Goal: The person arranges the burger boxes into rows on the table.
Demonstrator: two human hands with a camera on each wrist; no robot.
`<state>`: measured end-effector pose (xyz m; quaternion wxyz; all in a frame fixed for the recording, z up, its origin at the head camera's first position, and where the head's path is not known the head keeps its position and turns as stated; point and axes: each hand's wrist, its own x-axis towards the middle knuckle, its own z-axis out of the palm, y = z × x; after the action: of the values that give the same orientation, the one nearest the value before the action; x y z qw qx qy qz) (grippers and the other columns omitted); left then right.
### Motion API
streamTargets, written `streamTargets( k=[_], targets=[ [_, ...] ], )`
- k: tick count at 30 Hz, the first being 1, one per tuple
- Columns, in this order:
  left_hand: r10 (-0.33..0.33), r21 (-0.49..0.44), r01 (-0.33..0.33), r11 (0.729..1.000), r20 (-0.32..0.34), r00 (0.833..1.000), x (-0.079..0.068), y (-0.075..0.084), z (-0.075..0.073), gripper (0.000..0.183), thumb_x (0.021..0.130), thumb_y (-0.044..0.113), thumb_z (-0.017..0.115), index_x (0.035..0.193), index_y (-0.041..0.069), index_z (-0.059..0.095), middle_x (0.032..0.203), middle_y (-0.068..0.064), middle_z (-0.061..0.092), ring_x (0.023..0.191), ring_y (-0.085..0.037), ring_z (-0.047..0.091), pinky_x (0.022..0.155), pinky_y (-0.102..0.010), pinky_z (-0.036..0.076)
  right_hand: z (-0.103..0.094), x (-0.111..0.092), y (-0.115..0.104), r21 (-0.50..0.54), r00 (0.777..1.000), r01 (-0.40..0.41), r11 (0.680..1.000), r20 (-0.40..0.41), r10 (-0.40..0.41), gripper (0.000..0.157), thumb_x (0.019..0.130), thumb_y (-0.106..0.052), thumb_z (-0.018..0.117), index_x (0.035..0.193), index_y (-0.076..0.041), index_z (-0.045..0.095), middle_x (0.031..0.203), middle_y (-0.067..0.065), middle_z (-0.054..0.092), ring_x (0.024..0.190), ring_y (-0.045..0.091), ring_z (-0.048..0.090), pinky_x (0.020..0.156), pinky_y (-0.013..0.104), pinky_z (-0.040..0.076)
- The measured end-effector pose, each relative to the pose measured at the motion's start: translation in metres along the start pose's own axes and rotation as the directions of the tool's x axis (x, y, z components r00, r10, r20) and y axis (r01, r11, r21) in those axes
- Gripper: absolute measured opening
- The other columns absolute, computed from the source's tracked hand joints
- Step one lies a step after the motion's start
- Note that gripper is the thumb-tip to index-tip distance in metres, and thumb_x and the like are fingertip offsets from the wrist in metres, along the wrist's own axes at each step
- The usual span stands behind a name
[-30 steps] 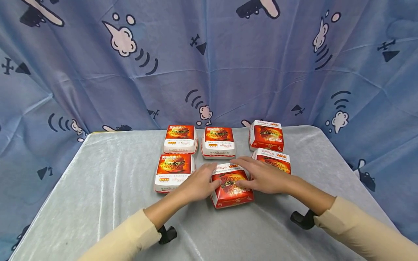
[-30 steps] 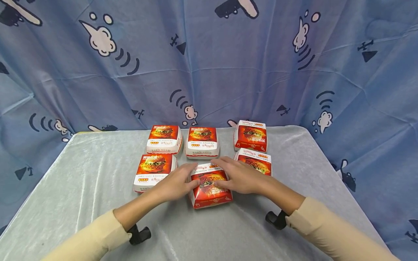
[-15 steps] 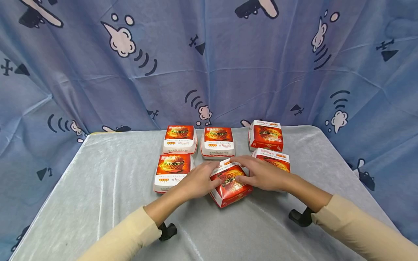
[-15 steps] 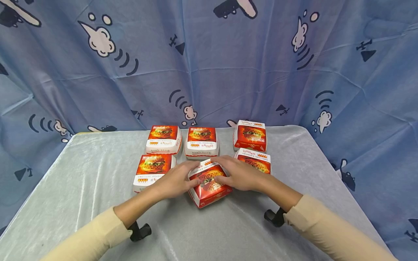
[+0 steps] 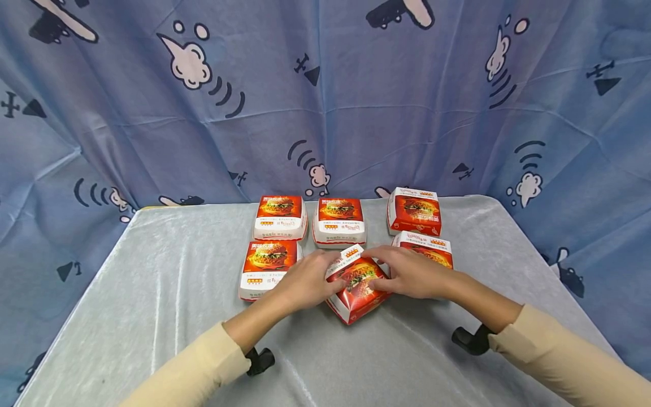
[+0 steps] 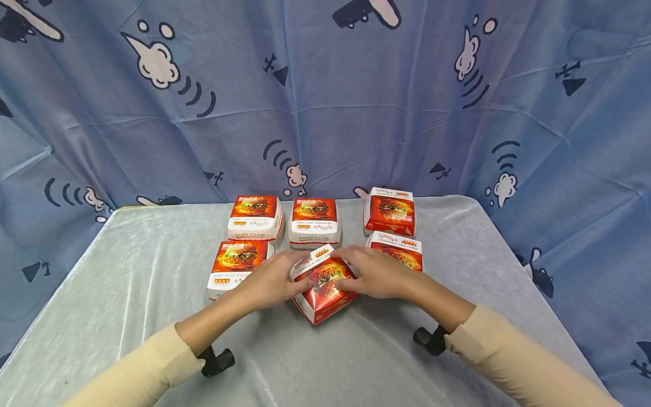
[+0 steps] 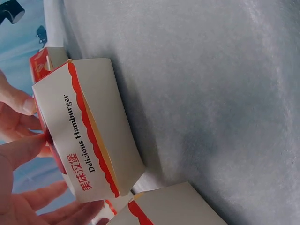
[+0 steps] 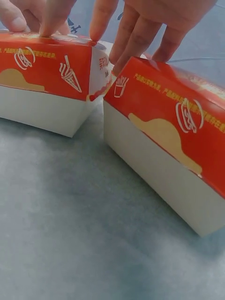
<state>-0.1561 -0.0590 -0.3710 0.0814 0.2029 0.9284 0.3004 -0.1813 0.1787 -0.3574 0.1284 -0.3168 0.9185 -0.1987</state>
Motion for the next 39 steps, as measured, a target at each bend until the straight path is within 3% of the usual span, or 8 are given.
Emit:
streamTargets(
  k=[7,15,22,26,31,39],
  targets=[
    [0.053,-0.013,-0.053,0.998,-0.007,0.999,-0.001,0.001,-0.001,0.049,0.094,0.022,0.067,0.139,0.006,0.057,0.135,-0.012,0.058,0.121,-0.026,0.057,0.101,-0.045,0.047,-0.002,0.002,0.002,0.012,0.999,0.003,1.0,0.035,-0.003,0.059,0.093,-0.032,0.071,0.143,-0.008,0.052,0.138,0.008,0.058,0.117,0.025,0.056,0.1,0.05,0.047],
    [0.069,0.012,-0.07,0.997,0.03,0.997,0.0,-0.001,0.0,0.053,0.094,0.022,0.068,0.143,0.008,0.053,0.137,-0.012,0.056,0.117,-0.025,0.057,0.099,-0.044,0.048,-0.003,0.004,0.004,0.006,0.998,0.044,0.999,0.04,-0.044,0.051,0.096,-0.026,0.066,0.143,-0.008,0.053,0.138,0.01,0.057,0.123,0.028,0.055,0.102,0.053,0.045],
    [0.08,0.099,-0.082,0.992,0.015,0.997,-0.001,-0.001,-0.001,0.05,0.091,0.026,0.069,0.137,0.007,0.06,0.135,-0.013,0.057,0.116,-0.027,0.059,0.098,-0.046,0.048,-0.003,0.003,0.0,-0.04,1.0,0.017,0.999,-0.024,-0.018,0.055,0.095,-0.027,0.068,0.146,-0.013,0.051,0.139,0.009,0.056,0.126,0.029,0.054,0.101,0.054,0.045],
    [0.076,0.149,-0.075,0.986,0.0,0.997,-0.002,0.002,-0.001,0.049,0.09,0.029,0.069,0.134,0.007,0.062,0.135,-0.013,0.058,0.118,-0.029,0.059,0.098,-0.048,0.048,-0.004,0.001,-0.003,-0.11,0.997,-0.004,0.994,-0.083,-0.005,0.057,0.092,-0.032,0.07,0.145,-0.02,0.052,0.136,0.007,0.058,0.12,0.027,0.057,0.096,0.055,0.048],
    [0.079,0.195,-0.072,0.978,-0.026,0.997,-0.004,0.004,0.0,0.049,0.089,0.032,0.071,0.131,0.007,0.064,0.13,-0.012,0.06,0.113,-0.027,0.061,0.094,-0.046,0.05,-0.005,-0.002,-0.007,-0.189,0.994,-0.041,0.981,-0.106,0.021,0.056,0.09,-0.036,0.072,0.141,-0.018,0.056,0.126,0.01,0.062,0.105,0.025,0.062,0.087,0.053,0.052],
    [0.07,0.179,-0.064,0.982,-0.028,0.997,-0.005,0.006,0.001,0.044,0.09,0.032,0.071,0.126,0.007,0.066,0.129,-0.012,0.06,0.111,-0.026,0.062,0.092,-0.045,0.052,0.0,-0.004,-0.007,-0.185,0.996,-0.044,0.982,-0.087,0.028,0.057,0.088,-0.044,0.073,0.136,-0.015,0.06,0.12,0.008,0.063,0.095,0.021,0.063,0.081,0.049,0.054]
  ],
)
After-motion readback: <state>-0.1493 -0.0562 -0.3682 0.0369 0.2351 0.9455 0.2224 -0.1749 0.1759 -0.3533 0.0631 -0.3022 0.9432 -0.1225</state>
